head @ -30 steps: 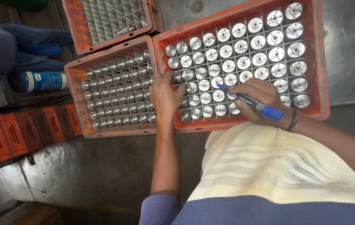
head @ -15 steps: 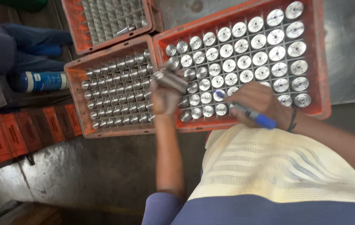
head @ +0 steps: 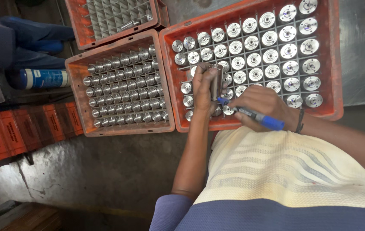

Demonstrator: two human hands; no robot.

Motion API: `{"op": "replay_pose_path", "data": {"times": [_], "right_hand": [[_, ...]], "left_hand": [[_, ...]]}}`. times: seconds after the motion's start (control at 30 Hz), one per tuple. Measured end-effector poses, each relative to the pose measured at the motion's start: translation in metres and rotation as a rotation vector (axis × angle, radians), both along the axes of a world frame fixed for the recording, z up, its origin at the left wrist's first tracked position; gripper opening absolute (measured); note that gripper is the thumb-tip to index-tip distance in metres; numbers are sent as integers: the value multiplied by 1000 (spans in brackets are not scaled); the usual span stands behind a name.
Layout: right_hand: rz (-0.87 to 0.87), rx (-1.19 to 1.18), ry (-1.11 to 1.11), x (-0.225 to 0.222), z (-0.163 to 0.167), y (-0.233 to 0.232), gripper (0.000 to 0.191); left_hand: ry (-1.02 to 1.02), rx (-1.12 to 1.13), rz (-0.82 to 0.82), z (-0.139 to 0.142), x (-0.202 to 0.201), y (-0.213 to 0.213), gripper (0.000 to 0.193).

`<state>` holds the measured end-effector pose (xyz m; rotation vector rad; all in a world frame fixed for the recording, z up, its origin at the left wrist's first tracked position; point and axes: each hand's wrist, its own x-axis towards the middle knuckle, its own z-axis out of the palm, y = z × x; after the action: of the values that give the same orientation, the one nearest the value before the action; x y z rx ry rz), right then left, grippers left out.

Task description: The person uses a blue marker to mark the top surface of small cylindrical metal parts arranged in orange plastic crates. They pick up each part, mark it, and place it back into the crate, working systematically across multiple crates.

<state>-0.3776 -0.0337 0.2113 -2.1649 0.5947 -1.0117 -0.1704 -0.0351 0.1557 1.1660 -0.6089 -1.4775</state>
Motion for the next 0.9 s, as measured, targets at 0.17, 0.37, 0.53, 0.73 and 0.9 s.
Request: {"op": "replay_pose_path", "data": {"times": [0.17,0.37,0.53,0.73,0.9], "right_hand": [[-40,28,-27,0,-4,2,16],[-152,39,-89,-7,2,-1,17],[-192,61,-93,-10,2,-3,19],[-187,88,-76,-12,-2,-1,18],[-221,133,-62,-17,5,-2,18]], "left_hand": [[171,-15,47,-2,0,0,38],[-1038,64,-25,38,36,-1,38],[-1607,69,-230,53,76,-8,43],[-1883,-97,-151,28,82,-52,51],[-1540,-372,-87,44,118,-60,43]]}}
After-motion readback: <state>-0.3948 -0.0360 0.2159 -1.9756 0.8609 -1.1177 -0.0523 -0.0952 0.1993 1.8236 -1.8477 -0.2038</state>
